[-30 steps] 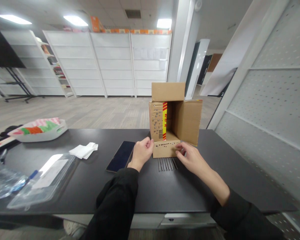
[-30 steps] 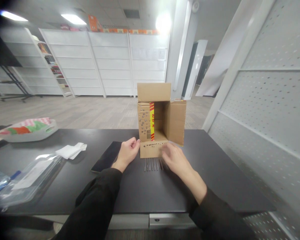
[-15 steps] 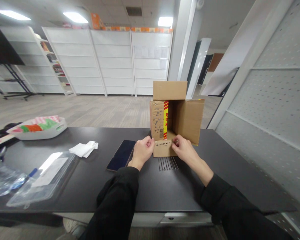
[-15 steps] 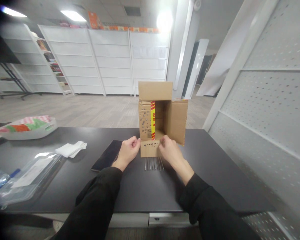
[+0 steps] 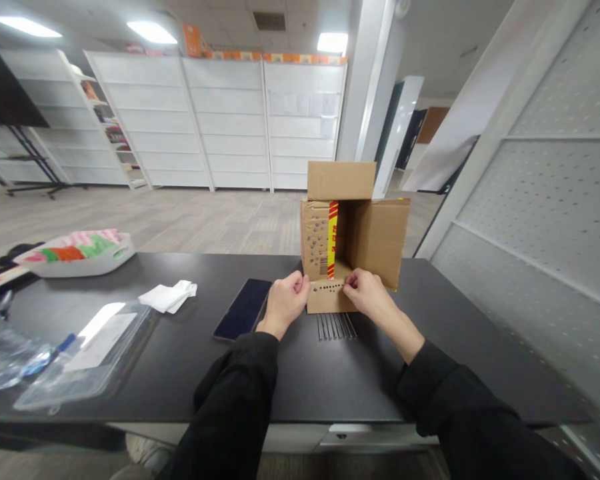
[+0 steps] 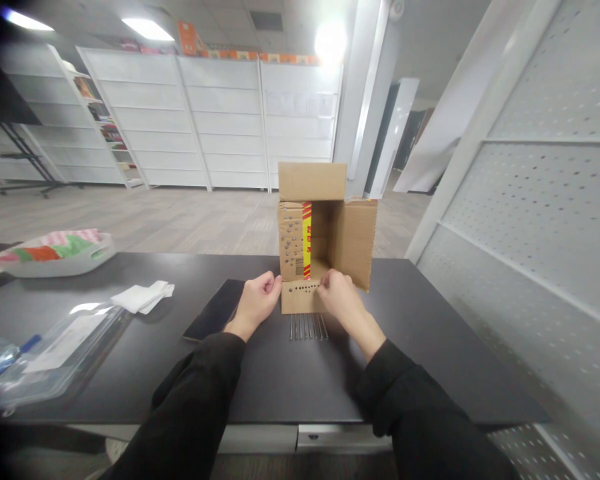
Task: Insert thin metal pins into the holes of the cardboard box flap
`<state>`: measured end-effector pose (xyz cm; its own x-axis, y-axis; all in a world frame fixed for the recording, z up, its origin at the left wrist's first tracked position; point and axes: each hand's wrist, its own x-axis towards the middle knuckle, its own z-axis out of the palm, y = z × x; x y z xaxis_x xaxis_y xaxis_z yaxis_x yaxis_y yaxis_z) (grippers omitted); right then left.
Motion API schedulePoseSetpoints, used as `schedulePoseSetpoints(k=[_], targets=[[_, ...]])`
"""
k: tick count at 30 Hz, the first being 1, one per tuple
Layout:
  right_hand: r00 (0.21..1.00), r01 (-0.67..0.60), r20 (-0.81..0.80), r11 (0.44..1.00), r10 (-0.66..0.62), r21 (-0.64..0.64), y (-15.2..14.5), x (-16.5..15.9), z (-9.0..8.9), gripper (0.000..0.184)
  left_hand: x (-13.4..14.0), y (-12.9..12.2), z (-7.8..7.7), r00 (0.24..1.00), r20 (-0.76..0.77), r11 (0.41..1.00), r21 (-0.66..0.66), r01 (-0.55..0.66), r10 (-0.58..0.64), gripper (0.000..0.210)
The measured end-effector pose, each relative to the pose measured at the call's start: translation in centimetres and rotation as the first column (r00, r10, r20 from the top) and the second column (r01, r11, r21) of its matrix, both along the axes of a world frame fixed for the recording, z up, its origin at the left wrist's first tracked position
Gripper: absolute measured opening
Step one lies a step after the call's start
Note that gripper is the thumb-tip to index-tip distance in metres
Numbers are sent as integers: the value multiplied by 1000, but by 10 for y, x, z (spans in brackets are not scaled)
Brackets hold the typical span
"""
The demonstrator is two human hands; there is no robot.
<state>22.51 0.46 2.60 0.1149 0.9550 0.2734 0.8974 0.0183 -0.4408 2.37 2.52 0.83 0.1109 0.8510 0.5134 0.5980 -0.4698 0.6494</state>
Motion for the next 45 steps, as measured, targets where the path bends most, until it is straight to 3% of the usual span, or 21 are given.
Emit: schedulePoseSetpoints(k=[10, 17, 24, 28, 37, 45], targets=[[997, 43, 61, 999, -42, -10, 4, -3, 7, 8, 0, 0, 1, 1000, -4, 1000, 12, 1, -1, 39], [997, 63, 34, 998, -63, -5, -7, -7, 27, 8, 0, 1, -1, 1000, -3, 1000, 9, 2, -2, 39], [998, -35, -42, 995, 39, 95, -34, -5, 46, 8, 0, 0, 0, 1000, -18, 1000, 1, -13, 13, 38], [980, -187, -45, 970, 196, 153, -59, 9, 32, 9, 0, 0, -1, 1000, -25, 1000, 1, -12, 12, 38], [917, -367, -109, 919, 383, 141, -100, 23, -28, 14, 0, 1, -1, 999, -31, 1000, 2, -12, 12, 39], [910, -378, -127, 915, 395, 142, -100, 24, -36, 13, -2, 2, -2, 999, -40, 1000, -5, -14, 14, 39]])
